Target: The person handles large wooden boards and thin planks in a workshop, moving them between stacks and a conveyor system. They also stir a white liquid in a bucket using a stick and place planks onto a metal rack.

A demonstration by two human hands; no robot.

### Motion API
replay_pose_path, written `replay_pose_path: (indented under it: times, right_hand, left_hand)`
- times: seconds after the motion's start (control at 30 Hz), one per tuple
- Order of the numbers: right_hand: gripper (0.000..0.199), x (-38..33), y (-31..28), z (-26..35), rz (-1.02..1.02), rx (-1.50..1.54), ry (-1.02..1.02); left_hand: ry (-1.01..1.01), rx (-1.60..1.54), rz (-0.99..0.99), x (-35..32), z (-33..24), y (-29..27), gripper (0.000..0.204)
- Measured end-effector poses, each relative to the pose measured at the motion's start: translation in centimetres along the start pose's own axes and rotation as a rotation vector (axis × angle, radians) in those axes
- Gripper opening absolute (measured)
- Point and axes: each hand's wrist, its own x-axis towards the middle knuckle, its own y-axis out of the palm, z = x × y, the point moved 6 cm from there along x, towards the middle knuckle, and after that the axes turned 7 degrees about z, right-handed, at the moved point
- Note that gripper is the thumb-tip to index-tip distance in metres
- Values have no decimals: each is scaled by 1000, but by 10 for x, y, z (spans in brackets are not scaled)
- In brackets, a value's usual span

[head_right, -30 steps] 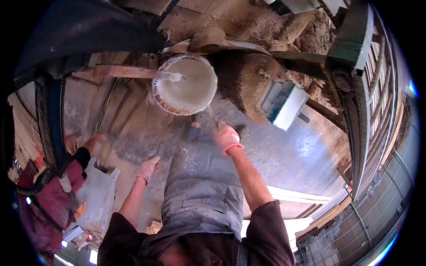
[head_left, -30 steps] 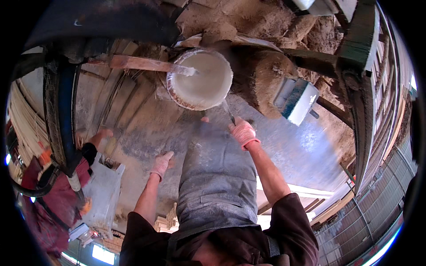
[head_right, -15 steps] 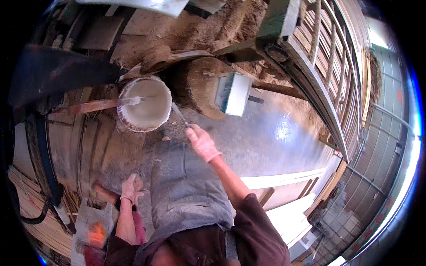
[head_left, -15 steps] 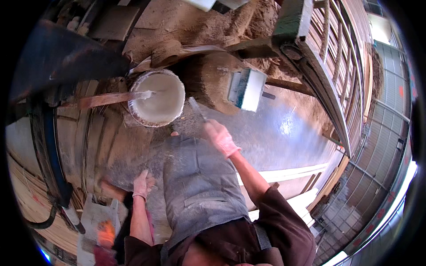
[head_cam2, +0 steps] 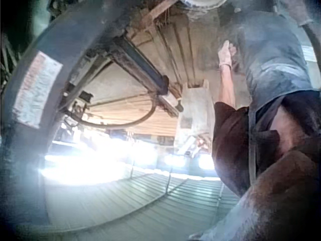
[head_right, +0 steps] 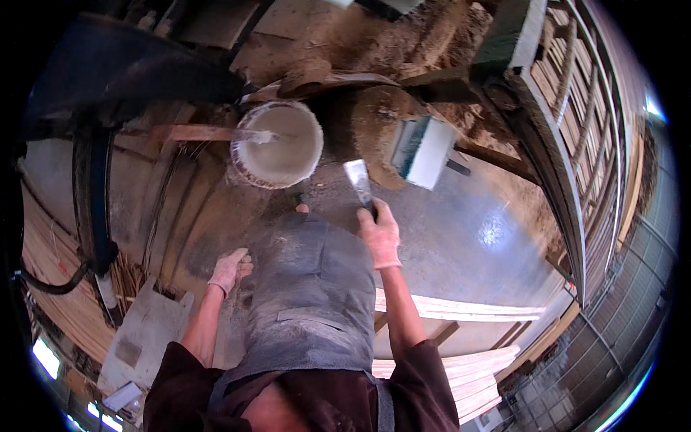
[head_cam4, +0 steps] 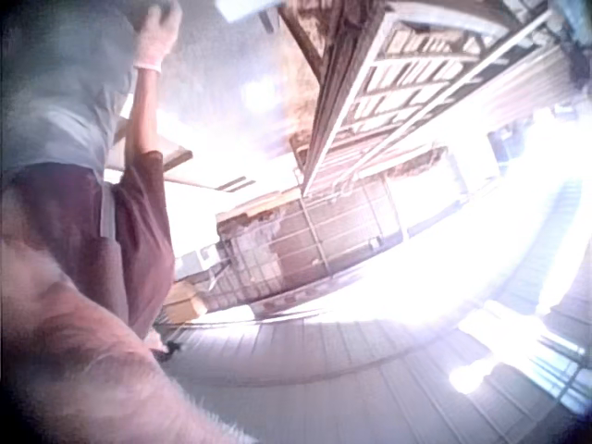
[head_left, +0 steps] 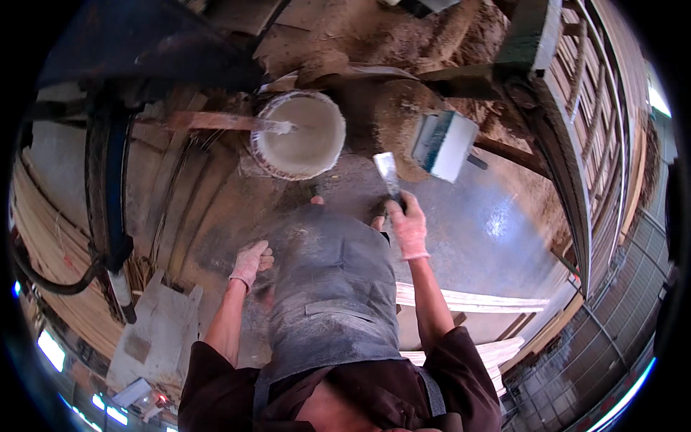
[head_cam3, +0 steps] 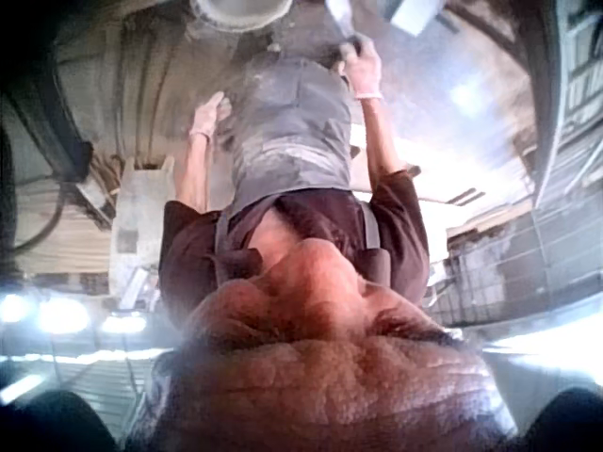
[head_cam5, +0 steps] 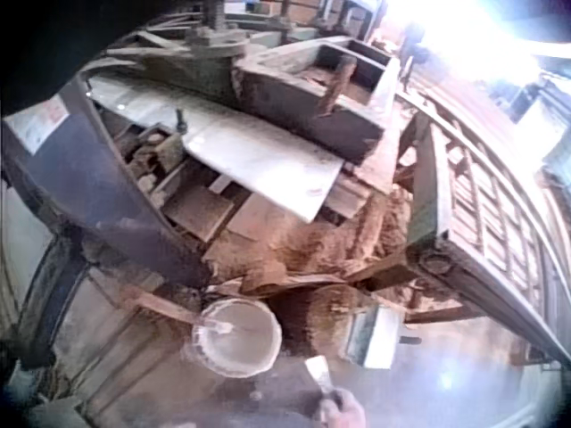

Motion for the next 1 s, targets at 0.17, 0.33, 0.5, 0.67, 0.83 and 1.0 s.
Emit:
replay_pose_path:
  times: [0.17, 0.33, 0.5, 0.67, 0.83, 1.0]
  right_hand:
    - [55, 72, 114, -40, 246, -491, -101]
    - [56, 99, 145, -60, 316, -804, -133]
    - [46, 77, 121, -72, 267, -866, -40]
    - [45, 52, 66, -87, 181, -630, -17]
    - [47, 92, 36, -64, -8, -383, 46]
    - [62, 179, 34, -61, -101, -231, -103]
  left_hand:
    - [0, -95, -145, -20, 32, -36, 21]
    - [-58, -92, -236, -33, 98, -81, 43]
    - [-61, -135, -203, -33, 145, -93, 48]
    - [-28, -229, -168, -31, 153, -60, 47]
    - [52, -295, -178, -40, 184, -38, 46]
    - [76, -412, -244, -79, 247, -25, 45]
